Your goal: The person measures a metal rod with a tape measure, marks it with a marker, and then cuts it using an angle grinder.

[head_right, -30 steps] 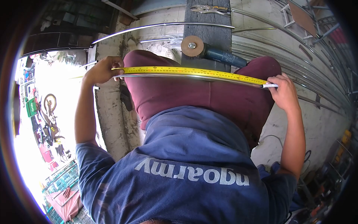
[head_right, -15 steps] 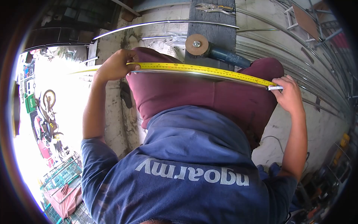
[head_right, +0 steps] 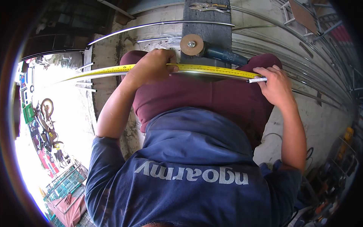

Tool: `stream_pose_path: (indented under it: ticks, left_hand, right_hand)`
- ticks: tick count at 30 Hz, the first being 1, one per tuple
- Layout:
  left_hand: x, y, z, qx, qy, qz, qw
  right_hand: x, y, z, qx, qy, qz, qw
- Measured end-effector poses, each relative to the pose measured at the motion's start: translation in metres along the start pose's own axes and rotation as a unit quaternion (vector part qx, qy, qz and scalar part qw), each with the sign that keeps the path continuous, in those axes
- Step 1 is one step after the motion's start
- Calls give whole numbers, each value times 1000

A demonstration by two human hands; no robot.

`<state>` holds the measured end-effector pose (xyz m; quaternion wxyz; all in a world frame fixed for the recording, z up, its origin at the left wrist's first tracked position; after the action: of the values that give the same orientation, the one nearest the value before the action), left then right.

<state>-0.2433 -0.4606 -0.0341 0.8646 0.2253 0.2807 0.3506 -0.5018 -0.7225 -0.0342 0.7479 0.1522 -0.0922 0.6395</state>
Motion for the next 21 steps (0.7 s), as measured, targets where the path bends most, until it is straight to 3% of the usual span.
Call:
stream_pose_path:
  ticks: [2,3,9,12,18,21]
  left_hand:
    - [-14,-4,-4,9,-2,-2,1000]
    - [-18,-6,-8,-39,5,-36,999]
    - [-20,-17,-17,-9,64,-60,996]
    - [-19,-10,-6,-2,21,-38,999]
    - [36,4,27,36,15,-2,999]
    - [63,20,51,-12,-13,8,1000]
  right_hand:
    - [-2,0,-4,6,12,0,1000]
    - [-3,1,-6,10,17,-1,1000]
    - [-16,8,-8,1,3,-25,1000]
    - [-18,10,-8,-9,-4,-21,1000]
    - [-20,9,-7,-9,-13,-24,1000]
    - [-20,8,-6,-7,-18,-27,999]
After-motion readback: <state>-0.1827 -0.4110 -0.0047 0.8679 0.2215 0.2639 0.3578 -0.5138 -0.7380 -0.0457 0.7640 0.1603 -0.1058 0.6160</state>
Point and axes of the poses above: each hand's wrist, its own y-axis away from the middle knuckle, its own z-axis out of the back of the hand, x = y × z, the point moved 6 cm from there along -y, towards the middle knuckle, and after that the axes turned 10 degrees about z, right-handed, at the moved point
